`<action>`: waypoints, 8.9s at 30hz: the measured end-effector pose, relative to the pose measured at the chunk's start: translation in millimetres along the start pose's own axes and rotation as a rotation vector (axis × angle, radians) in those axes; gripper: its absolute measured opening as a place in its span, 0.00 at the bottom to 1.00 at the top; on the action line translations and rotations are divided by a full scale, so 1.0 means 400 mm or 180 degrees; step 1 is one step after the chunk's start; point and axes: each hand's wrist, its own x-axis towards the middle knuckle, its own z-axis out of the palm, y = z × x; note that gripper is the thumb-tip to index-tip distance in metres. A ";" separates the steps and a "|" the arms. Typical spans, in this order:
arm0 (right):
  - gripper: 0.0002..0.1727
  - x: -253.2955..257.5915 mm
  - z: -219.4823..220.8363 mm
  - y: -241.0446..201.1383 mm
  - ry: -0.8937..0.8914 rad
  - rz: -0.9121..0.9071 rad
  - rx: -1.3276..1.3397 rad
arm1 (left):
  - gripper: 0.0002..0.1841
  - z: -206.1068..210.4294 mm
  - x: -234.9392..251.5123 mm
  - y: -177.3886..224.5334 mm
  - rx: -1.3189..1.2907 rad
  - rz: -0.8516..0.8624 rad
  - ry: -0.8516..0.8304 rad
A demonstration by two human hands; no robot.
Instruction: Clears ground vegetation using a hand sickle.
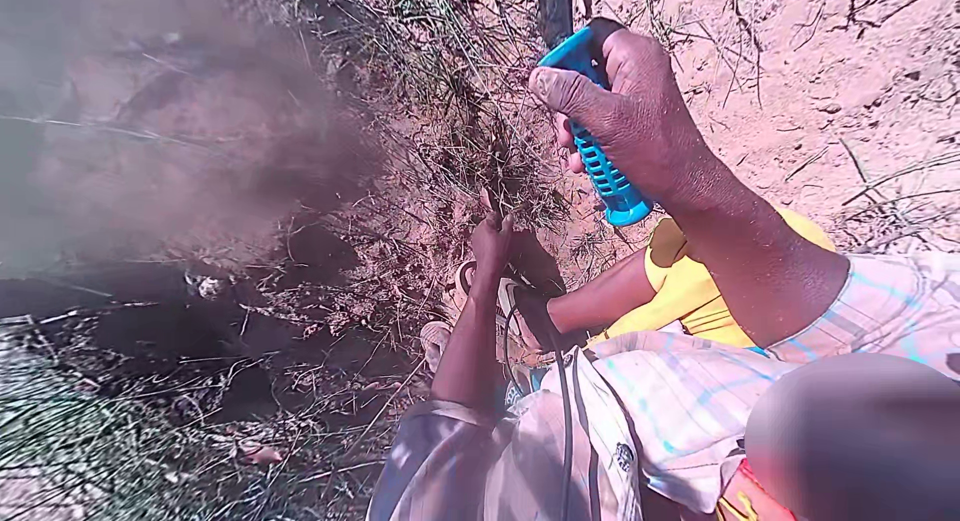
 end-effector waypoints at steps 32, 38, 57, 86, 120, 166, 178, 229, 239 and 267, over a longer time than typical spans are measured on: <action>0.11 0.011 0.014 0.013 -0.0288 0.0398 0.0023 | 0.19 0.035 -0.015 0.061 -0.0210 0.0253 -0.0786; 0.09 0.004 0.013 0.009 -0.0236 0.0319 0.0222 | 0.16 0.037 -0.049 0.127 0.0598 0.1022 -0.1177; 0.09 -0.024 0.025 -0.011 -0.0297 0.0259 0.0418 | 0.17 0.054 -0.146 0.143 0.1206 0.0790 -0.0881; 0.11 -0.026 0.042 -0.003 -0.0534 0.0542 0.0355 | 0.17 0.223 -0.097 0.084 0.0144 0.1967 -0.1709; 0.09 -0.011 0.017 0.003 -0.0153 0.0351 0.0422 | 0.18 0.072 0.012 0.087 0.1727 0.0783 -0.0795; 0.19 -0.002 0.039 0.046 -0.1024 0.0534 -0.1717 | 0.23 -0.152 0.142 0.035 -0.1806 -0.1032 0.0280; 0.20 -0.004 0.139 0.086 -0.1403 0.0073 -0.2328 | 0.22 -0.241 0.145 -0.012 -0.1546 -0.0920 0.0882; 0.24 0.059 0.103 0.072 -0.1054 0.0797 -0.2364 | 0.23 -0.288 0.173 0.008 -0.0401 0.0000 0.1267; 0.23 0.093 0.059 0.094 -0.0549 0.1047 -0.1606 | 0.21 -0.233 0.175 0.123 0.0591 -0.0064 0.0406; 0.16 0.118 0.089 0.123 0.0040 0.1098 -0.0336 | 0.20 -0.296 0.363 0.279 0.2227 0.0314 0.0382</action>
